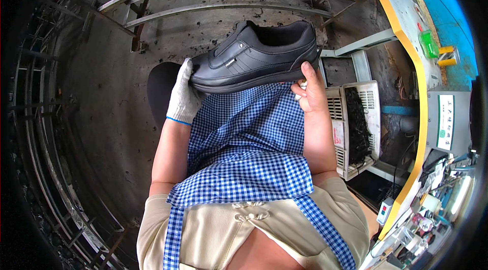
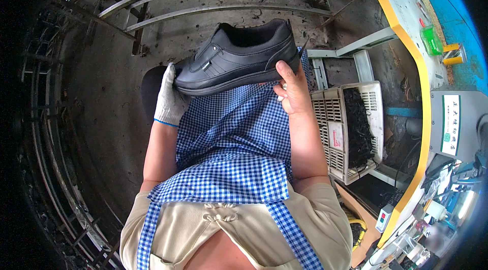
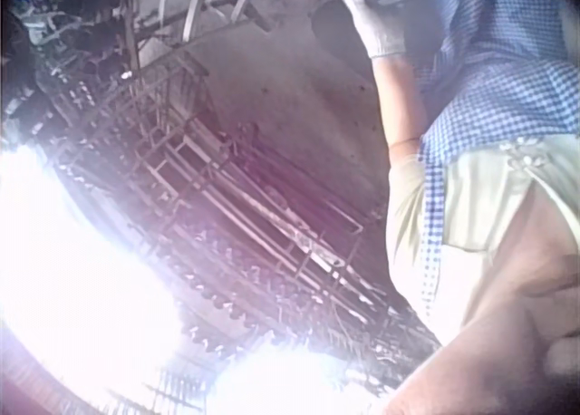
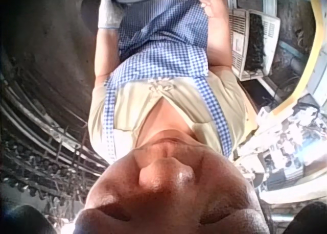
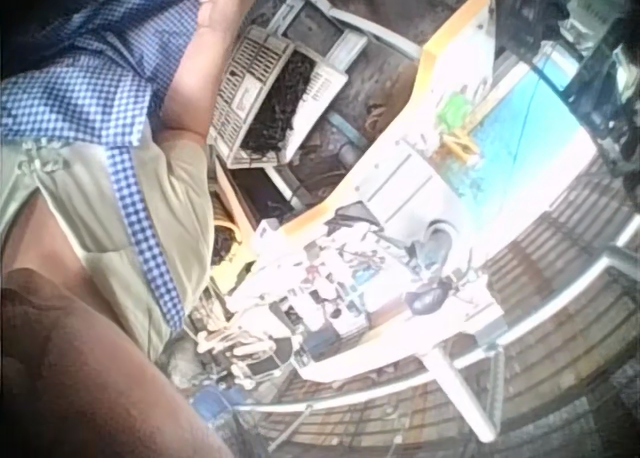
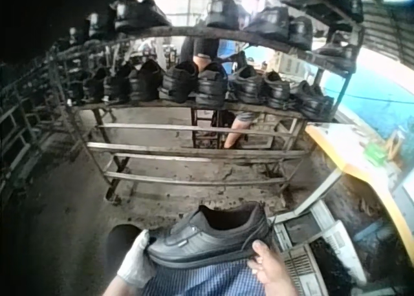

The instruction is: Trimming excess material and loose threads from black shoes using a small knife tool.

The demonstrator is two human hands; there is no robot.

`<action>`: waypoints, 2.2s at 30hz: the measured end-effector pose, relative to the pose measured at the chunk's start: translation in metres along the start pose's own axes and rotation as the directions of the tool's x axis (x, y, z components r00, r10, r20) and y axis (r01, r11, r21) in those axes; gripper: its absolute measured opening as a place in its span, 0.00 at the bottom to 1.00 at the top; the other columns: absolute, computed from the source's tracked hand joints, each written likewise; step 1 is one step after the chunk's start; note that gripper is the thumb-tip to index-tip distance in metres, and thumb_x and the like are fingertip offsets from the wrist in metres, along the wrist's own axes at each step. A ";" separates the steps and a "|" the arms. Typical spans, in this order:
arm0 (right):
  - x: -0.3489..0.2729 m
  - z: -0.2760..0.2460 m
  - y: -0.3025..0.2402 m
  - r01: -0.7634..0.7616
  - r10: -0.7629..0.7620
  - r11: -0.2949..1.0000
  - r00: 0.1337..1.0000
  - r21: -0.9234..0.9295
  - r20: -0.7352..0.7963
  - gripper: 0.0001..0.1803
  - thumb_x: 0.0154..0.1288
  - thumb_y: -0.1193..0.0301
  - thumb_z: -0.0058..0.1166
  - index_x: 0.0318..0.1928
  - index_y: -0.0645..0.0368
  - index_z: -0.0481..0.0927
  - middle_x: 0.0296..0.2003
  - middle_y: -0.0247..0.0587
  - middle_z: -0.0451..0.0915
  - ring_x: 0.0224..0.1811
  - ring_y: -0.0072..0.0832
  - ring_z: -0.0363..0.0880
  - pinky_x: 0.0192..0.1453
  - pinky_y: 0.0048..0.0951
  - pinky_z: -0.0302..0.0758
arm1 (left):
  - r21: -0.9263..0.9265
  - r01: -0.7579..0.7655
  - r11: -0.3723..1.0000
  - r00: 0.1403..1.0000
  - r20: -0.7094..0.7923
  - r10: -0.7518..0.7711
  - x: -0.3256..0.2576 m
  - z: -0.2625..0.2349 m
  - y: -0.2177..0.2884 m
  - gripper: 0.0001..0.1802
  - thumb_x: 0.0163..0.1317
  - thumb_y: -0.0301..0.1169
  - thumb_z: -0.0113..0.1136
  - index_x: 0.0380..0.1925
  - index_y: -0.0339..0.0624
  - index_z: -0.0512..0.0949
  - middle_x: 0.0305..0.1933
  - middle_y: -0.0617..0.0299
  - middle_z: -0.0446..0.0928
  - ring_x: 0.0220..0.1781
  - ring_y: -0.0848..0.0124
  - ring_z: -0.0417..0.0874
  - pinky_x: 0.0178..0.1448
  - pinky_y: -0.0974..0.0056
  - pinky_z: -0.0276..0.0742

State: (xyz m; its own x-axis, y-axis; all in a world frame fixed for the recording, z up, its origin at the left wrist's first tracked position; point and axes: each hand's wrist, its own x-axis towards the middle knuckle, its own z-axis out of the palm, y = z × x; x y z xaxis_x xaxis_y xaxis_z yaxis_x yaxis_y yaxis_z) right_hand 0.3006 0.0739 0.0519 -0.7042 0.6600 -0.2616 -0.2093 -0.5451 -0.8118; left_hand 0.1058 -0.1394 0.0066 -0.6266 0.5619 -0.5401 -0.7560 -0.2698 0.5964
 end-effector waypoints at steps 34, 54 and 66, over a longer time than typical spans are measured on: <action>-0.012 0.038 -0.020 0.489 -0.254 0.825 0.769 -0.284 0.586 0.60 0.32 0.65 0.80 0.68 0.59 0.57 0.59 0.43 0.67 0.61 0.33 0.68 0.66 0.34 0.64 | 0.601 -0.499 0.625 0.808 0.583 0.085 -0.036 -0.004 -0.005 0.36 0.60 0.40 0.67 0.64 0.36 0.65 0.62 0.58 0.72 0.64 0.67 0.71 0.68 0.62 0.65; -0.010 0.040 -0.008 0.627 -0.188 0.395 0.770 -0.671 0.609 0.57 0.40 0.56 0.77 0.69 0.58 0.59 0.66 0.52 0.65 0.68 0.43 0.66 0.68 0.38 0.68 | 0.434 -0.484 0.760 0.737 0.670 0.087 -0.077 0.088 0.033 0.21 0.65 0.30 0.57 0.57 0.37 0.73 0.54 0.57 0.78 0.56 0.67 0.77 0.62 0.61 0.71; -0.020 -0.004 -0.029 0.600 -0.636 0.457 0.737 -0.657 0.230 0.51 0.41 0.73 0.74 0.66 0.64 0.60 0.56 0.48 0.74 0.58 0.34 0.75 0.63 0.35 0.71 | -0.023 -0.964 -0.266 -0.025 1.000 0.004 -0.087 0.185 0.064 0.18 0.52 0.34 0.65 0.43 0.37 0.80 0.42 0.50 0.81 0.42 0.56 0.82 0.45 0.59 0.78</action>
State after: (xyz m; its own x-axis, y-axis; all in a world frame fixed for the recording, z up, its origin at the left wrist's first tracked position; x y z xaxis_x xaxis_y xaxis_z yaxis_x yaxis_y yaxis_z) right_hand 0.3235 0.0787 0.0780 -0.5422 0.7138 0.4434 -0.0722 0.4862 -0.8709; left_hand 0.1472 -0.0603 0.2017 0.2022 0.7664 0.6097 0.8004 -0.4881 0.3481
